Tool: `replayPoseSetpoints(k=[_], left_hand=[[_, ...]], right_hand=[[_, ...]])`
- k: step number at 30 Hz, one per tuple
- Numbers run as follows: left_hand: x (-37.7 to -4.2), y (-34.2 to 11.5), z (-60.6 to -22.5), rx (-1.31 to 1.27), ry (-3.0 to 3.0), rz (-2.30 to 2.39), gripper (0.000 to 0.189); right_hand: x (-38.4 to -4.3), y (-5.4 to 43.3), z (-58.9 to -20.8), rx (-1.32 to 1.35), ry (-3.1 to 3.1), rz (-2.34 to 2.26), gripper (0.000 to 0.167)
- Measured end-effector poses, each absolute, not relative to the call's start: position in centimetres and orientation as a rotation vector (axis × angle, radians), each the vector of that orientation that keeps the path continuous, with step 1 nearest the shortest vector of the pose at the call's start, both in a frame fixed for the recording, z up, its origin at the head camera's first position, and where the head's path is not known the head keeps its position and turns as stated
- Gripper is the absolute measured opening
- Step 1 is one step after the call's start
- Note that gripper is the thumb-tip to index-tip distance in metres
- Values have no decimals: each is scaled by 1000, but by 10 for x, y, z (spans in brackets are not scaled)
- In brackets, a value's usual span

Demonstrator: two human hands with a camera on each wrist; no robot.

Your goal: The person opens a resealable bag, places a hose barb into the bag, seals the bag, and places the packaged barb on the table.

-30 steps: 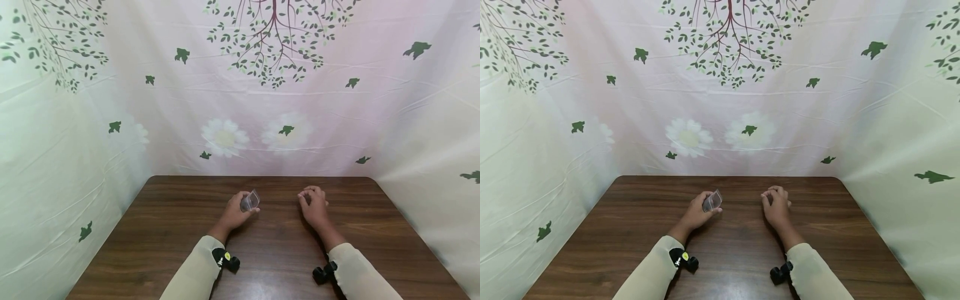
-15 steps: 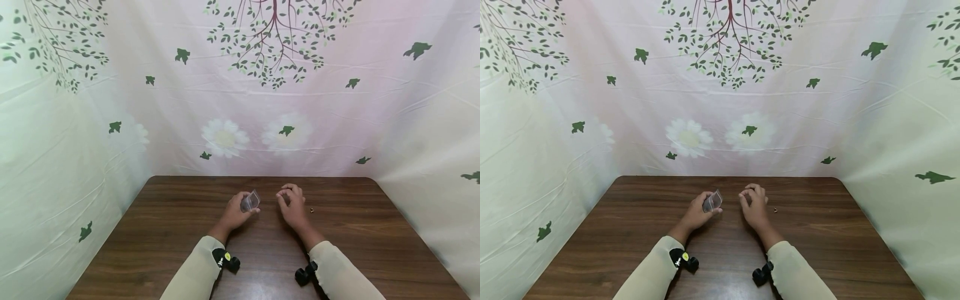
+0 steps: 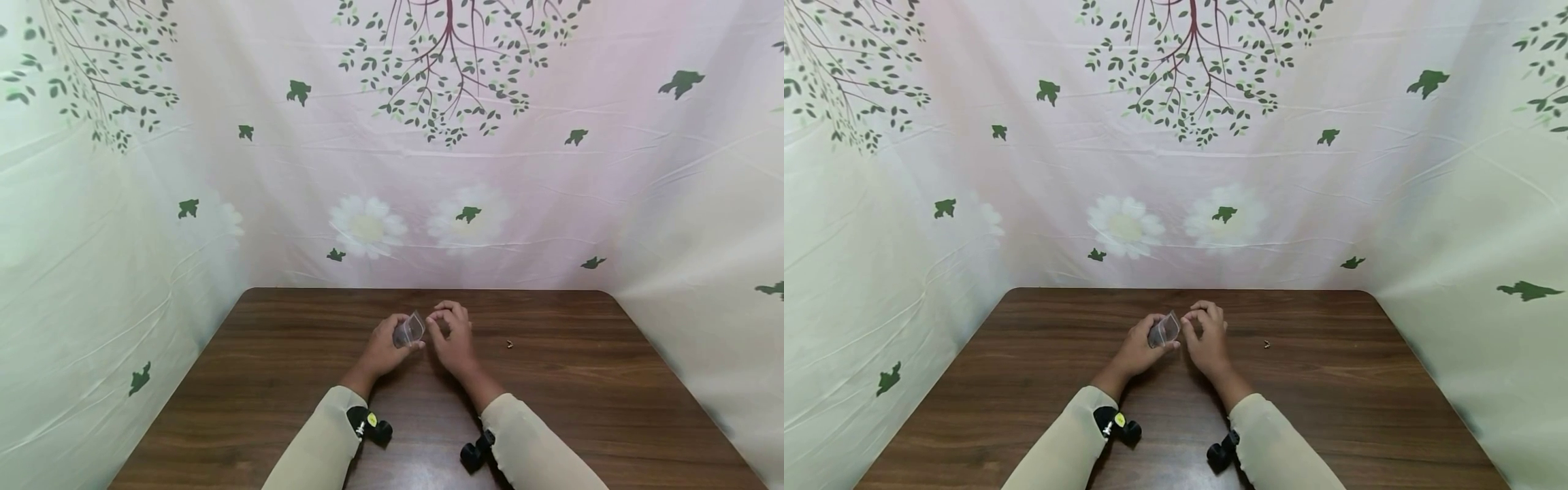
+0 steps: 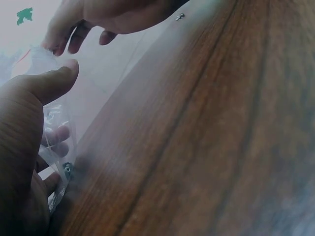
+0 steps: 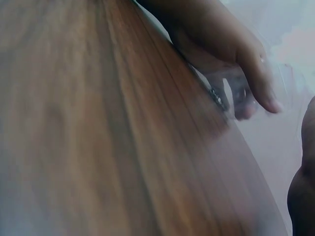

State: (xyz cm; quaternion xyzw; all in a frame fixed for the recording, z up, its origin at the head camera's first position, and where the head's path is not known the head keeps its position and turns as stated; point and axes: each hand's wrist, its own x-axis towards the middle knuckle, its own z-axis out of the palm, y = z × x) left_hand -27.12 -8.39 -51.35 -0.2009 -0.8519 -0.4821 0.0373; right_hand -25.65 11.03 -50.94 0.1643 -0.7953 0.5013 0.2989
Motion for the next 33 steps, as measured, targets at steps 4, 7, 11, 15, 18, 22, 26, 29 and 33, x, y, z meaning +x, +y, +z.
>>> replayPoseSetpoints(k=[4,7,11,15,18,22,26,29,33], left_hand=[[-272,-84,-514,-620,-2620,-1454,64],[-271,-84,-514,-620,-2630,-1442,64],[-272,-84,-514,-624,-2629,-1443,63],[-271,-85,-514,-631,-2620,-1446,63],[-272,-84,-514,-639,-2616,-1439,64],[-272,-83,-515,-636,-2613,-1448,64],[-272,-83,-516,-618,-2621,-1460,65],[-272,-83,-516,-603,-2628,-1468,65],[-271,-83,-516,-578,-2636,-1479,66]], right_hand=[[-256,105,-509,452,-2131,1334,5],[-255,103,-509,471,-2136,1334,5],[-254,103,-508,495,-2140,1349,5],[-254,104,-509,500,-2130,1363,7],[-255,106,-511,500,-2108,1357,9],[-256,111,-513,506,-2087,1343,8],[-255,121,-513,506,-2072,1320,5],[-256,133,-514,506,-2055,1286,4],[-257,152,-515,484,-2061,1260,4]])
